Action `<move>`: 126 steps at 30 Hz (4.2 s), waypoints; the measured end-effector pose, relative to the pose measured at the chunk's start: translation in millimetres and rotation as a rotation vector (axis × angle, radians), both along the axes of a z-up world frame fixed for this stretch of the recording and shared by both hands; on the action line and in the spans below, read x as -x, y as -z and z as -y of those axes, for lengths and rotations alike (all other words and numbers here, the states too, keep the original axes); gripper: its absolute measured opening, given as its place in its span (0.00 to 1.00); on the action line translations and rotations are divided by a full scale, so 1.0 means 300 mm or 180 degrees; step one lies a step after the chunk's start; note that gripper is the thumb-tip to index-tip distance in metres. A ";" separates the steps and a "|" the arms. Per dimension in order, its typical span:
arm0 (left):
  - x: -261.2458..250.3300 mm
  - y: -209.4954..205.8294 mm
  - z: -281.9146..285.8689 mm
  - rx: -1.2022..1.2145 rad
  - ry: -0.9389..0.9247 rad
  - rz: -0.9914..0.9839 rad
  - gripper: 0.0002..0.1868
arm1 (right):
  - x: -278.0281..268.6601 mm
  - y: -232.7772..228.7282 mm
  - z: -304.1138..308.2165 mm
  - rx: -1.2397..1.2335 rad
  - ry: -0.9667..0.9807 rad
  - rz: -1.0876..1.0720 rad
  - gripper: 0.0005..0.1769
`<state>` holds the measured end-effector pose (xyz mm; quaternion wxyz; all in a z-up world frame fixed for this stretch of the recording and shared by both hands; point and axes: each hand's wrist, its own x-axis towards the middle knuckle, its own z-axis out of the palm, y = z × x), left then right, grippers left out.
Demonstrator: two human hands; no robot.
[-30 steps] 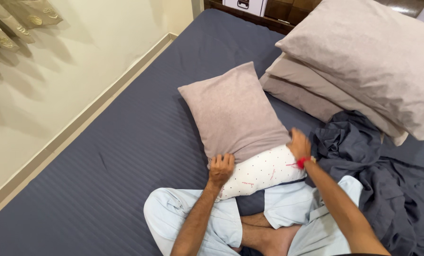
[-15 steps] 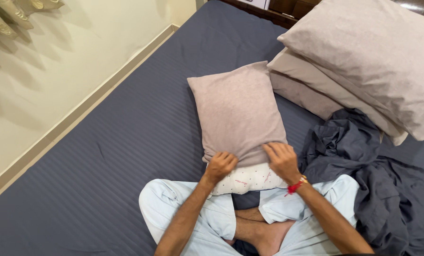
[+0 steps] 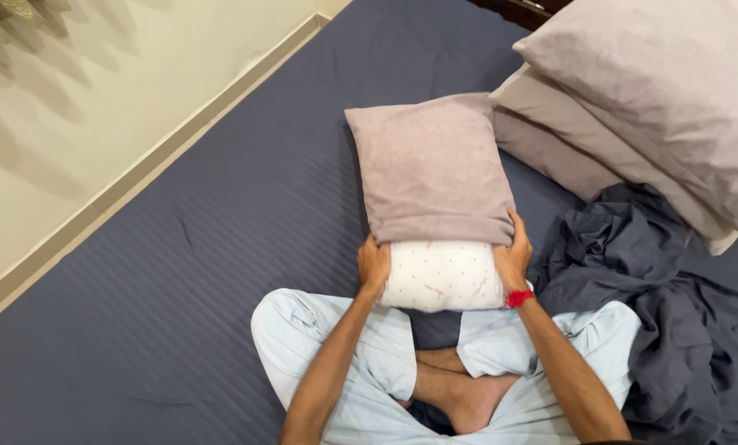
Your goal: The person puts a pillowcase onto a pillow by hand while sitting on a bed.
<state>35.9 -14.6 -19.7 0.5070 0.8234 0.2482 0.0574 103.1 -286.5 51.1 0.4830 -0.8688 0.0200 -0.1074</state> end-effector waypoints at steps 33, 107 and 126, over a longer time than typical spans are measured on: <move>0.022 0.192 -0.024 0.2379 -0.0531 0.1004 0.23 | -0.079 0.046 -0.821 0.2733 -0.3120 0.2209 0.02; -0.170 -0.311 0.308 -0.4531 0.1603 0.3045 0.24 | -0.339 0.186 0.115 -0.0380 -0.0517 0.0080 0.08; 0.011 -0.377 0.287 -0.2471 -0.0100 0.2068 0.45 | -0.160 -0.069 -0.095 -0.0974 -0.0851 0.1762 0.06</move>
